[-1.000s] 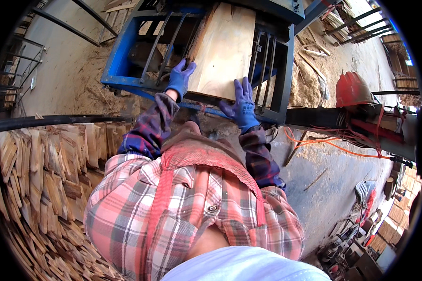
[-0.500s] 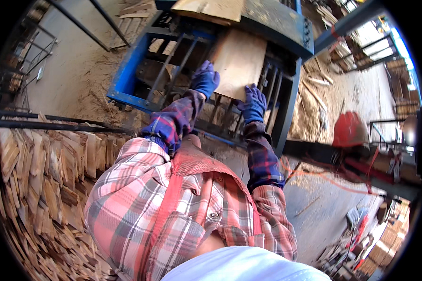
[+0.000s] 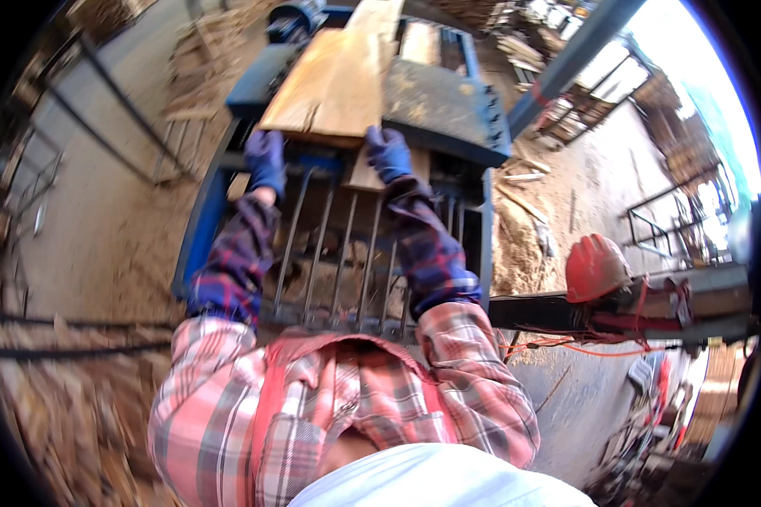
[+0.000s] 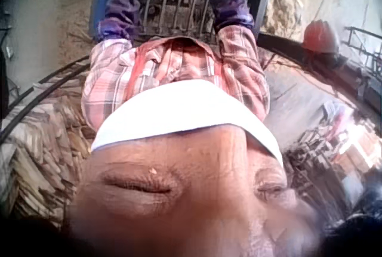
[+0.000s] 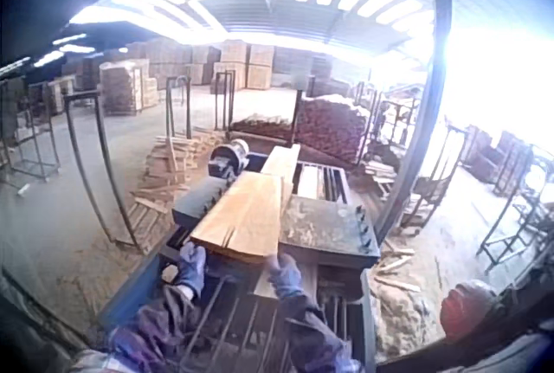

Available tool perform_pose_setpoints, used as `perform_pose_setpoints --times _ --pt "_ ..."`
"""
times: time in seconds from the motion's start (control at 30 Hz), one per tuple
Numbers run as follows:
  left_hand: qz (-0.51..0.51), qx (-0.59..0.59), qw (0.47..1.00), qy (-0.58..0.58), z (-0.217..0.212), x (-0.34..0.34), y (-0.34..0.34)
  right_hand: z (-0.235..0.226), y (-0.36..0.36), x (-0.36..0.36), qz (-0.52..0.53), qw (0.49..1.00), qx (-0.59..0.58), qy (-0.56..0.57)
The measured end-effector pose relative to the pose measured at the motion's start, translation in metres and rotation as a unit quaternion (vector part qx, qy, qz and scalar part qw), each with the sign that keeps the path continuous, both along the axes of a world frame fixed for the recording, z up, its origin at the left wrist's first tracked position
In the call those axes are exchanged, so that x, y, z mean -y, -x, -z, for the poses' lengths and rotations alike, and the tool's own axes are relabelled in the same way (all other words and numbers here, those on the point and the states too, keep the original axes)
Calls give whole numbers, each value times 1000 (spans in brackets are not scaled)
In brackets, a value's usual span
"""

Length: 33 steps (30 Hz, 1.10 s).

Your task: The person repeatedly picks up wooden planks from a large pile and feeds them into a blue industrial machine. The machine processes the wood, and the person then places the finished pieces onto a growing stack. This cycle of picking, feeding, and stacking continues throughout the video.

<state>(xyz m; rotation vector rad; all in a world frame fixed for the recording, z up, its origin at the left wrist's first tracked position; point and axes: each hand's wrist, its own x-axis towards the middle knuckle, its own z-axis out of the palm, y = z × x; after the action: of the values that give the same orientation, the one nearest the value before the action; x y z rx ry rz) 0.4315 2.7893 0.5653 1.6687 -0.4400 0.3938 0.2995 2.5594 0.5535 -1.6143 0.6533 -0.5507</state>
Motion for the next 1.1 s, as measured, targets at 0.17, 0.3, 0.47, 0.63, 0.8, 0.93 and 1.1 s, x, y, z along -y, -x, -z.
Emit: perform_pose_setpoints --times 0.17,0.3,0.47,0.63,0.8,0.93,1.1 --pt "-20 18 996 -91 13 -20 -66 -1 -37 0 11 997 -74 -32" --pt "5 -42 999 8 28 -7 -76 3 -40 0 -30 997 -40 -55" --pt "101 -75 991 -52 13 -23 -61 5 -22 -2 -31 992 2 -119" --pt "164 -377 870 271 20 -41 18 12 46 -46 -28 990 6 -141" --pt "123 -280 930 206 -33 -38 59 23 96 -101 -39 959 21 -278" --pt "264 -50 963 11 -150 25 130 12 112 -46 -168 965 107 -170" --pt "284 257 883 -272 -149 95 231 -46 207 17 -178 808 320 -460"
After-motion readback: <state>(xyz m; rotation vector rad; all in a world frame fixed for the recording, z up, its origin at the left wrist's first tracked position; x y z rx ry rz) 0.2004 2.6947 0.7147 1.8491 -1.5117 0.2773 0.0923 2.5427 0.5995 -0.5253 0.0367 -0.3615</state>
